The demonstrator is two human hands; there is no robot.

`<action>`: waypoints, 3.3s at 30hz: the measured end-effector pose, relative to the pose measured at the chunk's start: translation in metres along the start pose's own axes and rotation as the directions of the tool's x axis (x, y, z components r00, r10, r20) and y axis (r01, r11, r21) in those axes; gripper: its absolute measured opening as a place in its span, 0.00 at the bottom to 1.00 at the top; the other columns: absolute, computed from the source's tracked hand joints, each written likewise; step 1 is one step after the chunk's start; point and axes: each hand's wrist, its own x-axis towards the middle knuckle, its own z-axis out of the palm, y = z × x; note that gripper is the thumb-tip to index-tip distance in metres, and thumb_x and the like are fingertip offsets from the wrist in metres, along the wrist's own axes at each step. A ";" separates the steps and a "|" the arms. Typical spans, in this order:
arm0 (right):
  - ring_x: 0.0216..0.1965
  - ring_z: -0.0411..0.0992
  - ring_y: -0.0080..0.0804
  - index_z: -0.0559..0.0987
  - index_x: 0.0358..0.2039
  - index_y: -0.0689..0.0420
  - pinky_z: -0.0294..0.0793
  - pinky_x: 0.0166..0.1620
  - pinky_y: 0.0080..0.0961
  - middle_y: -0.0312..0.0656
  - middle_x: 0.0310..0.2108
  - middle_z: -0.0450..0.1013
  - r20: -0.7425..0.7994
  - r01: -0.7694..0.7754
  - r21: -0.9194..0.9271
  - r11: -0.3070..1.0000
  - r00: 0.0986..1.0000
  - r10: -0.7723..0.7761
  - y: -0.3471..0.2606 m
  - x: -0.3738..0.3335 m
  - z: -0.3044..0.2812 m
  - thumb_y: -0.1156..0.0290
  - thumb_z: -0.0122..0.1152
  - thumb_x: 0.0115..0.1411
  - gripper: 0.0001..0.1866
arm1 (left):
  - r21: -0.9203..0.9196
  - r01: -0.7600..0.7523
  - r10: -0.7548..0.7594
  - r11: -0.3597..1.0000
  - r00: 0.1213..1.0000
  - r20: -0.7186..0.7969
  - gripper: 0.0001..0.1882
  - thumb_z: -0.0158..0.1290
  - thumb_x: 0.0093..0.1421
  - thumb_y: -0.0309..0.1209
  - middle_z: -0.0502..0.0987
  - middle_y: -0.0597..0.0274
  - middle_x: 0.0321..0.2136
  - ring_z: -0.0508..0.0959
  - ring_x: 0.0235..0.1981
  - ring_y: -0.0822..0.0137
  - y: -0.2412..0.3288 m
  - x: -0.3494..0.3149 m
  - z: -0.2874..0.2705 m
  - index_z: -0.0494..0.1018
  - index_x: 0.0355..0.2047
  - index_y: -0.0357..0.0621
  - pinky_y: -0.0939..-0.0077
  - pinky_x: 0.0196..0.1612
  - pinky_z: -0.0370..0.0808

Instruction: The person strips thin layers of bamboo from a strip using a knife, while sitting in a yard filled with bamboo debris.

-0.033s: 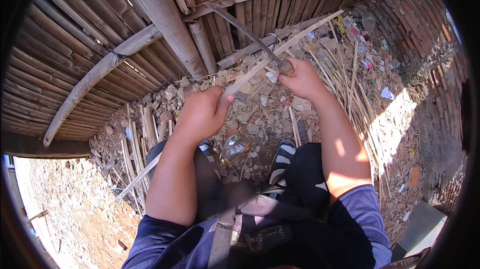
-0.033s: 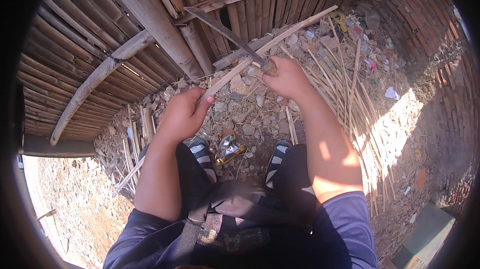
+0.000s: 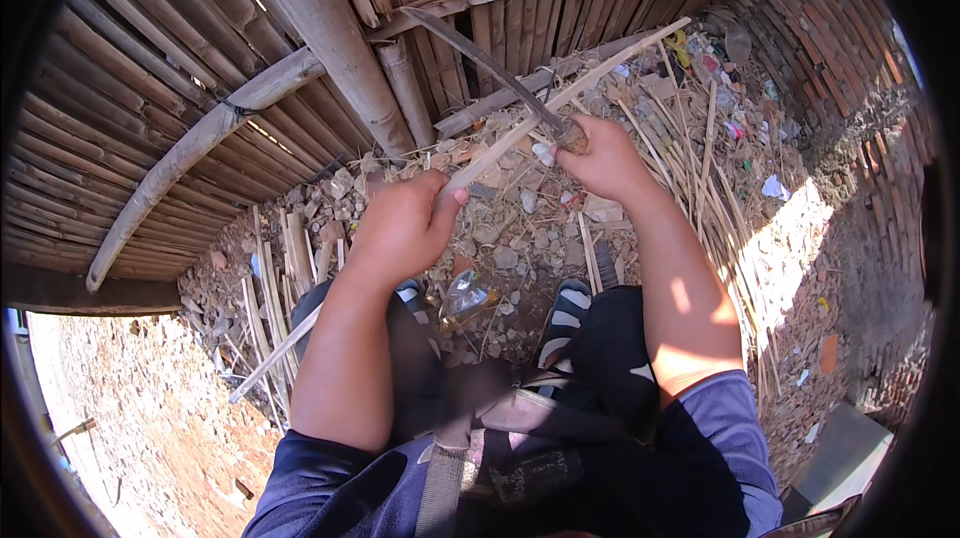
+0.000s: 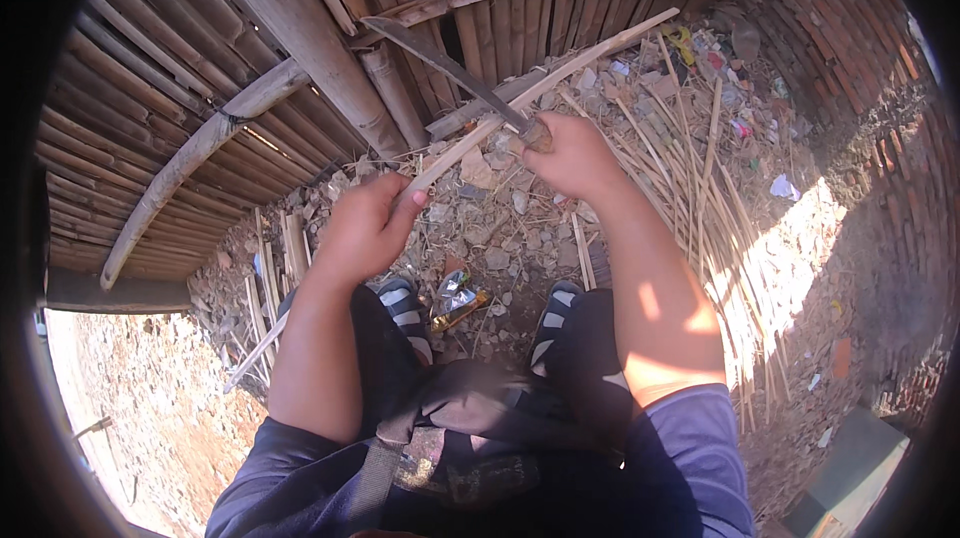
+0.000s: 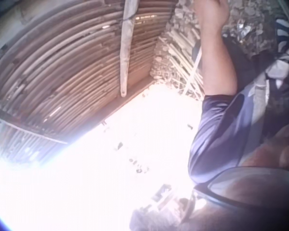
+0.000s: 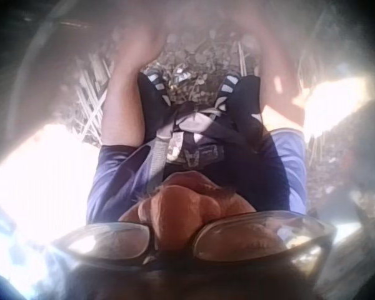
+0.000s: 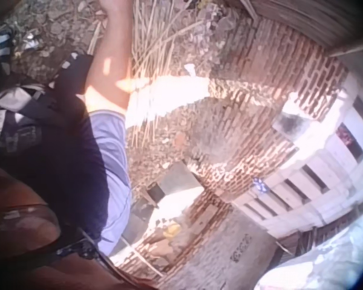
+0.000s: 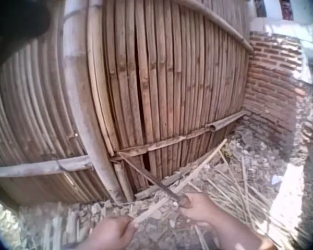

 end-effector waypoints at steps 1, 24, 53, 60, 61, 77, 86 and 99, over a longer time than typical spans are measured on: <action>0.36 0.80 0.52 0.82 0.49 0.58 0.78 0.42 0.45 0.54 0.30 0.79 0.003 0.001 0.003 1.000 1.000 -0.001 -0.006 -0.002 0.002 0.56 0.70 0.56 0.24 | 0.003 0.003 -0.003 1.000 1.000 0.001 0.17 0.56 0.69 0.42 0.80 0.44 0.28 0.81 0.32 0.41 0.000 0.000 0.000 0.79 0.41 0.39 0.54 0.38 0.76; 0.37 0.80 0.57 0.83 0.42 0.61 0.78 0.43 0.43 0.56 0.32 0.80 0.014 0.220 -0.122 0.968 0.975 -0.220 -0.016 -0.006 0.022 0.64 0.71 0.54 0.18 | -0.001 0.064 -0.064 0.998 0.996 0.055 0.16 0.57 0.68 0.42 0.80 0.43 0.30 0.82 0.35 0.41 0.001 0.002 -0.003 0.80 0.42 0.40 0.53 0.39 0.76; 0.39 0.78 0.60 0.81 0.43 0.60 0.77 0.43 0.47 0.58 0.33 0.78 0.062 0.232 -0.154 0.960 0.972 -0.225 -0.010 -0.004 0.022 0.62 0.71 0.54 0.20 | 0.038 0.084 -0.088 0.996 0.989 0.115 0.20 0.60 0.65 0.45 0.81 0.42 0.28 0.82 0.34 0.40 0.006 0.001 -0.005 0.80 0.42 0.39 0.49 0.40 0.77; 0.38 0.77 0.62 0.82 0.42 0.58 0.76 0.43 0.49 0.59 0.32 0.78 0.080 0.238 -0.185 0.954 0.971 -0.227 -0.013 -0.004 0.021 0.60 0.72 0.52 0.20 | 0.074 0.075 -0.085 0.994 0.986 0.143 0.21 0.59 0.65 0.47 0.81 0.42 0.27 0.82 0.34 0.39 0.006 0.001 -0.006 0.80 0.41 0.39 0.48 0.40 0.77; 0.38 0.77 0.62 0.82 0.42 0.58 0.76 0.43 0.49 0.59 0.32 0.78 0.082 0.238 -0.185 0.954 0.971 -0.226 -0.012 -0.004 0.022 0.60 0.72 0.52 0.20 | 0.074 0.076 -0.086 0.994 0.986 0.144 0.21 0.59 0.65 0.47 0.81 0.42 0.27 0.82 0.34 0.39 0.005 0.001 -0.006 0.80 0.41 0.39 0.48 0.40 0.77; 0.44 0.78 0.58 0.83 0.47 0.56 0.77 0.47 0.49 0.57 0.39 0.80 0.164 0.184 -0.210 0.960 0.975 -0.151 -0.013 -0.002 0.024 0.60 0.70 0.53 0.22 | 0.093 0.082 -0.097 0.992 0.980 0.172 0.22 0.59 0.65 0.48 0.80 0.40 0.28 0.81 0.36 0.37 0.005 0.002 -0.003 0.78 0.40 0.38 0.46 0.42 0.76; 0.44 0.78 0.58 0.83 0.47 0.55 0.77 0.48 0.49 0.57 0.38 0.80 0.201 0.153 -0.214 0.965 0.973 -0.109 -0.017 -0.002 0.023 0.60 0.71 0.53 0.22 | 0.092 0.088 -0.103 0.992 0.980 0.172 0.22 0.59 0.64 0.48 0.80 0.40 0.28 0.81 0.37 0.37 0.003 0.000 -0.003 0.78 0.39 0.38 0.46 0.42 0.76; 0.44 0.78 0.59 0.82 0.47 0.56 0.77 0.49 0.49 0.58 0.39 0.80 0.236 0.157 -0.191 0.969 0.965 -0.110 -0.016 -0.001 0.027 0.59 0.70 0.53 0.22 | 0.118 0.079 -0.100 0.990 0.978 0.183 0.23 0.59 0.64 0.49 0.80 0.41 0.27 0.81 0.36 0.38 0.000 -0.001 -0.001 0.79 0.39 0.38 0.47 0.41 0.76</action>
